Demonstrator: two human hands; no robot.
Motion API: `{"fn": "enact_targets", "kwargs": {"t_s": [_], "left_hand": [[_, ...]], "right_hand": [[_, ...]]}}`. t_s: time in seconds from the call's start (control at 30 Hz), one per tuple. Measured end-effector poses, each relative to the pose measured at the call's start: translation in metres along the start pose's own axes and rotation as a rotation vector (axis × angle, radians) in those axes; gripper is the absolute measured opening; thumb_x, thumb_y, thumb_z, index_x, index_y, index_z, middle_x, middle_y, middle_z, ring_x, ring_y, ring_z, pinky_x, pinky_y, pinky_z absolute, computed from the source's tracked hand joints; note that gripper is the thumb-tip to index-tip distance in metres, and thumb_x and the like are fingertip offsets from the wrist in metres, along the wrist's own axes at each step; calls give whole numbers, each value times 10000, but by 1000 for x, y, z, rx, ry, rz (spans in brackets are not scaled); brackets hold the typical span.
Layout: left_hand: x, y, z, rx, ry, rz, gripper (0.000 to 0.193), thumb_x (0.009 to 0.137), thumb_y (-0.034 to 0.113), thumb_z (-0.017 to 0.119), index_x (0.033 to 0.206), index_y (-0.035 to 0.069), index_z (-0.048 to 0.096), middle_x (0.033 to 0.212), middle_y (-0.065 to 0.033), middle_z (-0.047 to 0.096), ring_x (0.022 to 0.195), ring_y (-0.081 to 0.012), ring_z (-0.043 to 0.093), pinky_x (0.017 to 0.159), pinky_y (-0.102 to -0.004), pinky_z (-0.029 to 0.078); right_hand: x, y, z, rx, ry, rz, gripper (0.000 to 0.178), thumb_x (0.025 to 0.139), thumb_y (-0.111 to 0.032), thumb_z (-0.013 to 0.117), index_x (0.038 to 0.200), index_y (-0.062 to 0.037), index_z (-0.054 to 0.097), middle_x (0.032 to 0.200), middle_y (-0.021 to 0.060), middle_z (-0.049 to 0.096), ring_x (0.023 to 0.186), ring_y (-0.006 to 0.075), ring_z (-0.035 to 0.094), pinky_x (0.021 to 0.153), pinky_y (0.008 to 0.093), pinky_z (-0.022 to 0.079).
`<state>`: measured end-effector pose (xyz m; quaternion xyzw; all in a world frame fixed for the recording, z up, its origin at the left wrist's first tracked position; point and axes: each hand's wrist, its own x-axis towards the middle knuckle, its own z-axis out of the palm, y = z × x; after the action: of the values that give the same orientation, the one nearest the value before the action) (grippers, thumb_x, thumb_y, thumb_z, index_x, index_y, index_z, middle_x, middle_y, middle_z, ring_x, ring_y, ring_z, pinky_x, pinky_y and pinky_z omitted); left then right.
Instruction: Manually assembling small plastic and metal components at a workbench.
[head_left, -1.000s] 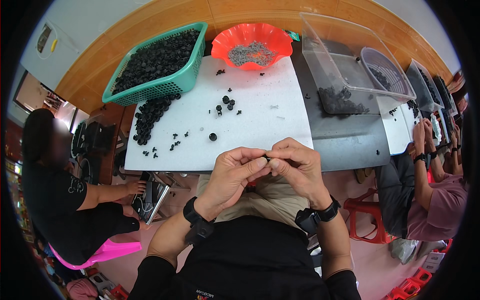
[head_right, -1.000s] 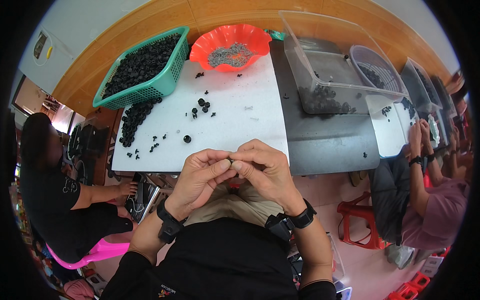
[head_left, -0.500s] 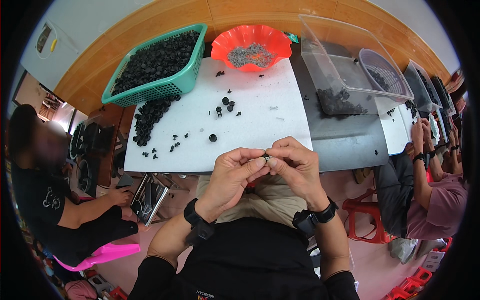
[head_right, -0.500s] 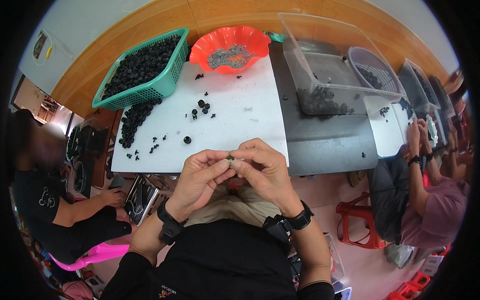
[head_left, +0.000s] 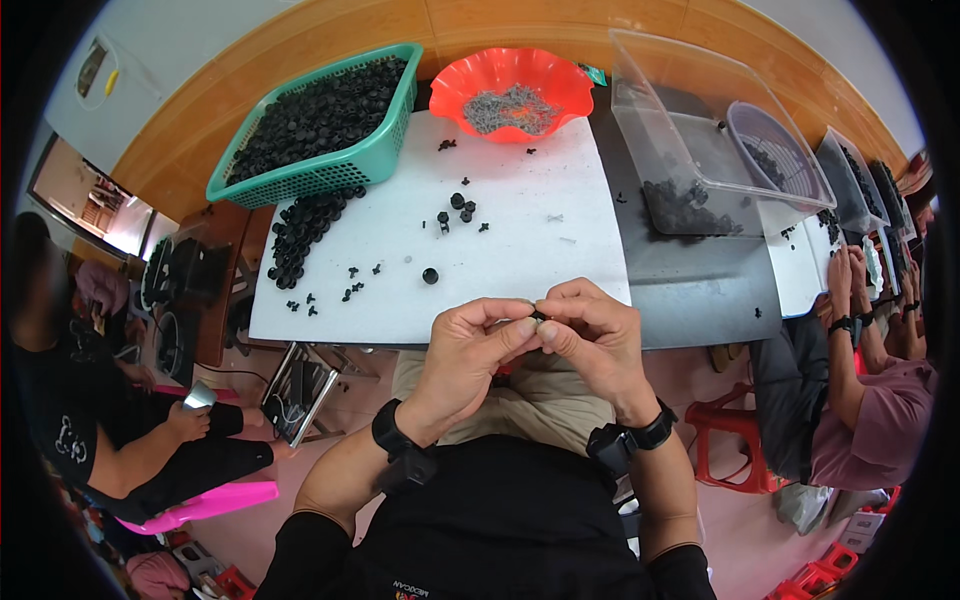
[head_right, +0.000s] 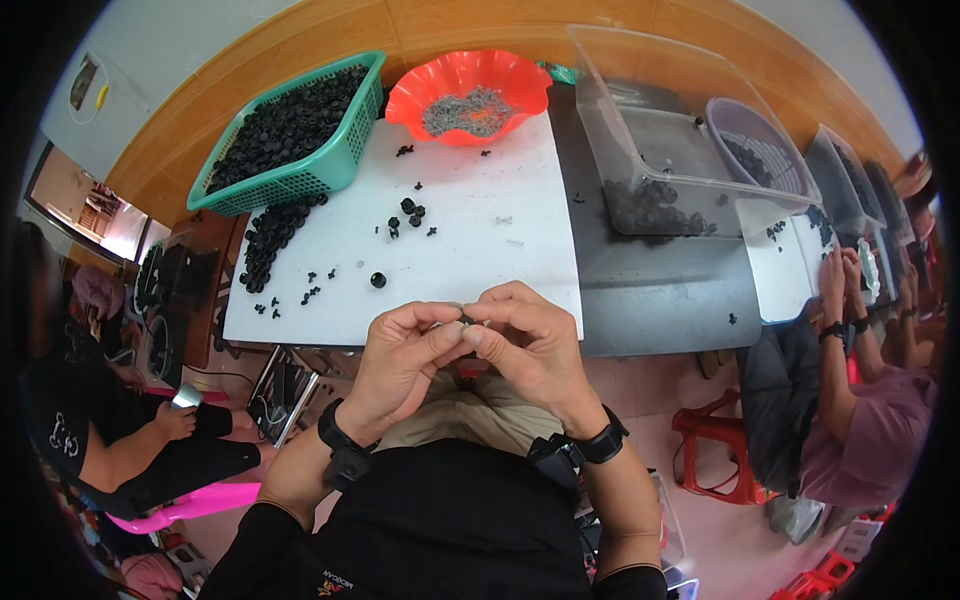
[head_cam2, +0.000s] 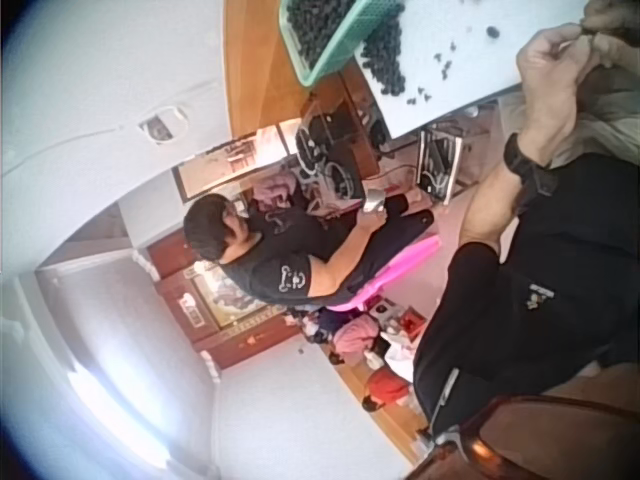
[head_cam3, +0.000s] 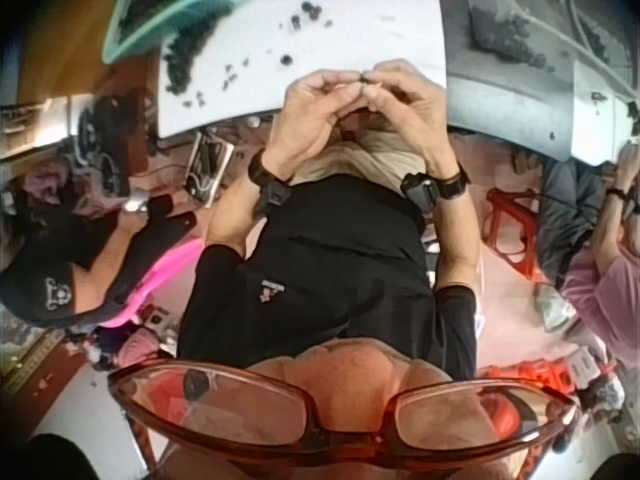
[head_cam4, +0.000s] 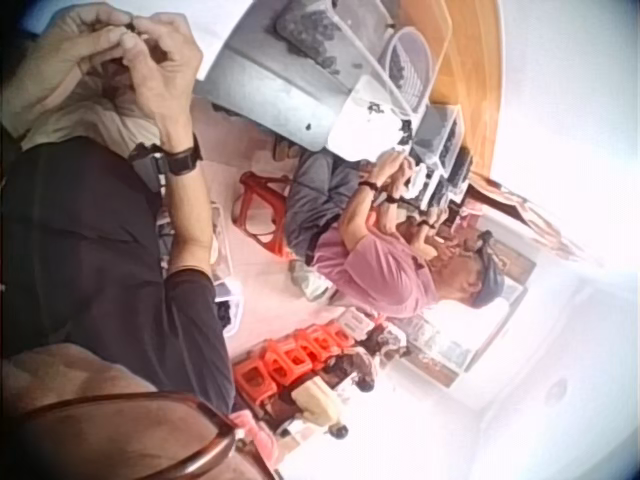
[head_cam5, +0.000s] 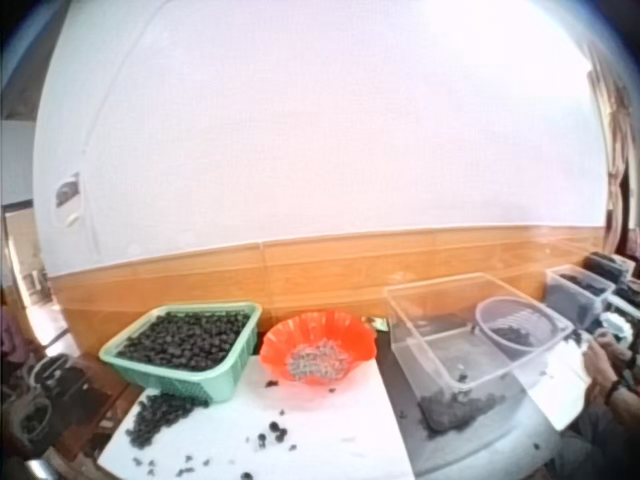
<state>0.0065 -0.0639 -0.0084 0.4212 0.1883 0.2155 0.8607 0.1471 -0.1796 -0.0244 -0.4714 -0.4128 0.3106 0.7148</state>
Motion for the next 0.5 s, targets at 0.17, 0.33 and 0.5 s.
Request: {"fn": "enact_targets", "kwargs": {"t_s": [0.17, 0.33, 0.5], "left_hand": [[2, -3, -1, 28, 0, -14, 173, 951, 16, 671, 1121, -17, 676, 1012, -114, 723, 901, -153, 718, 708, -207, 553], [3, -1, -1, 86, -42, -32, 170, 977, 1, 617, 1139, -30, 660, 1114, -135, 688, 1033, -192, 687, 953, -335, 594], [1, 6, 8, -32, -70, -59, 213, 983, 72, 645, 1163, -39, 669, 1099, -139, 704, 1023, -184, 698, 895, -293, 589]], "right_hand": [[0, 1, 0, -83, 37, -57, 184, 911, -26, 726, 1093, 4, 728, 1030, 73, 652, 819, 82, 643, 656, 210, 526], [0, 3, 0, -178, 77, -117, 162, 887, -26, 747, 1047, -7, 736, 997, 75, 652, 759, 77, 617, 620, 218, 496], [5, -1, -1, -406, 97, -318, 161, 852, -17, 767, 1011, -19, 737, 943, 85, 645, 698, 100, 601, 601, 231, 479]]}}
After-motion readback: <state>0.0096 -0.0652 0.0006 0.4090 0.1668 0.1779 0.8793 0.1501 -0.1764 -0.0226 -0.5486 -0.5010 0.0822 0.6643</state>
